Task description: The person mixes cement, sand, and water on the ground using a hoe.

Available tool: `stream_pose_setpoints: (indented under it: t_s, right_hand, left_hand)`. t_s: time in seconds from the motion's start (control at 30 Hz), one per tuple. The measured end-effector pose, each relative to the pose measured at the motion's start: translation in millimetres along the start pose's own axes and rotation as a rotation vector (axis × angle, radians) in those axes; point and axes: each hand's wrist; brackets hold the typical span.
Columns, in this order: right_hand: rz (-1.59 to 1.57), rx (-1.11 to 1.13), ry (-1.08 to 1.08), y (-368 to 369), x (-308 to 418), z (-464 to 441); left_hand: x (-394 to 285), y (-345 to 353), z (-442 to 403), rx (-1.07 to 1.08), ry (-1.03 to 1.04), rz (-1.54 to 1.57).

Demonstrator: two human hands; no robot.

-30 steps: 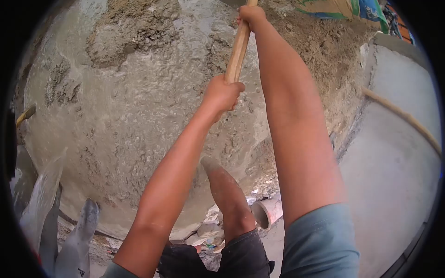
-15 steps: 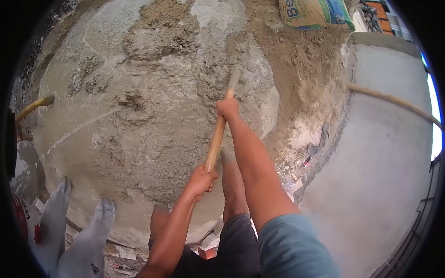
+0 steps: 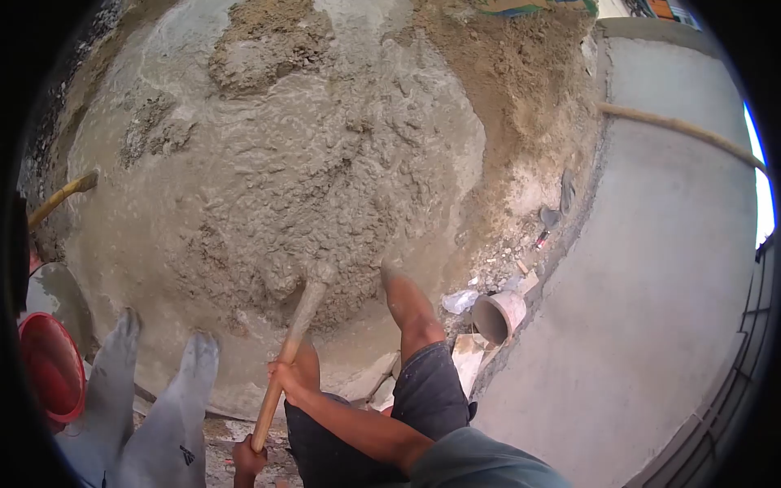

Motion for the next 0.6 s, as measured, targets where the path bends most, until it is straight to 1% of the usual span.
stream_pose_setpoints:
  t_s: [0.1, 0.17, 0.2, 0.23, 0.27, 0.3, 0.37, 0.43, 0.47, 0.5, 0.53, 0.57, 0.6]
  right_hand:
    - [-0.087, 0.085, 0.108, -3.6, -10.5, 21.5]
    - [0.096, 0.087, -0.105, 2.0, 52.5, 37.3]
    - [0.191, 0.086, -0.214, 0.6, 95.0, 36.4]
    - [0.244, 0.081, -0.241, -4.8, 135.0, 24.1]
    - [0.300, 0.083, -0.269, -9.9, 179.4, 6.8]
    - [0.380, 0.052, -0.368, -9.0, 234.9, -5.7]
    - [0.631, -0.122, -0.687, -3.4, 369.0, -33.3]
    - [0.875, -0.347, -0.959, 10.2, 500.9, -51.9]
    - [0.950, -0.449, -0.986, 20.8, 565.5, -60.1]
    - [1.040, -0.508, -1.077, 31.9, 621.1, -62.3]
    - [1.160, -0.638, -1.131, 36.9, 674.8, -77.6]
    - [1.262, -0.676, -1.060, 48.5, 716.2, -74.6]
    - [1.372, -0.711, -0.937, 54.8, 757.5, -84.7]
  left_hand:
    - [-15.1, 3.7, 15.4, -0.062, -0.054, -0.023]
    - [-37.8, 12.1, -23.7, -0.088, -0.042, 0.080]
    - [-60.9, 16.3, -57.9, -0.157, 0.047, 0.128]
    - [-94.8, 15.2, -96.8, -0.187, 0.089, 0.123]
    - [-149.1, 2.0, -134.7, -0.196, 0.136, 0.233]
    - [-203.4, -11.2, -172.5, -0.202, 0.185, 0.342]
    - [-321.0, -39.7, -248.3, -0.160, 0.317, 0.521]
    - [-442.7, -70.7, -309.2, -0.041, 0.465, 0.715]
    - [-502.7, -89.3, -333.9, 0.044, 0.536, 0.827]
    - [-558.5, -108.1, -353.9, 0.153, 0.589, 0.958]
    - [-610.0, -127.6, -367.9, 0.274, 0.622, 1.096]
    - [-656.9, -149.4, -377.7, 0.437, 0.604, 1.253]
    - [-692.9, -163.5, -385.4, 0.546, 0.646, 1.392]
Point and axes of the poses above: each hand's wrist, its own z-axis away from the middle knuckle, its own y-axis out of the palm, x = y × z, and after that the axes turned 10 degrees about x, right-handed
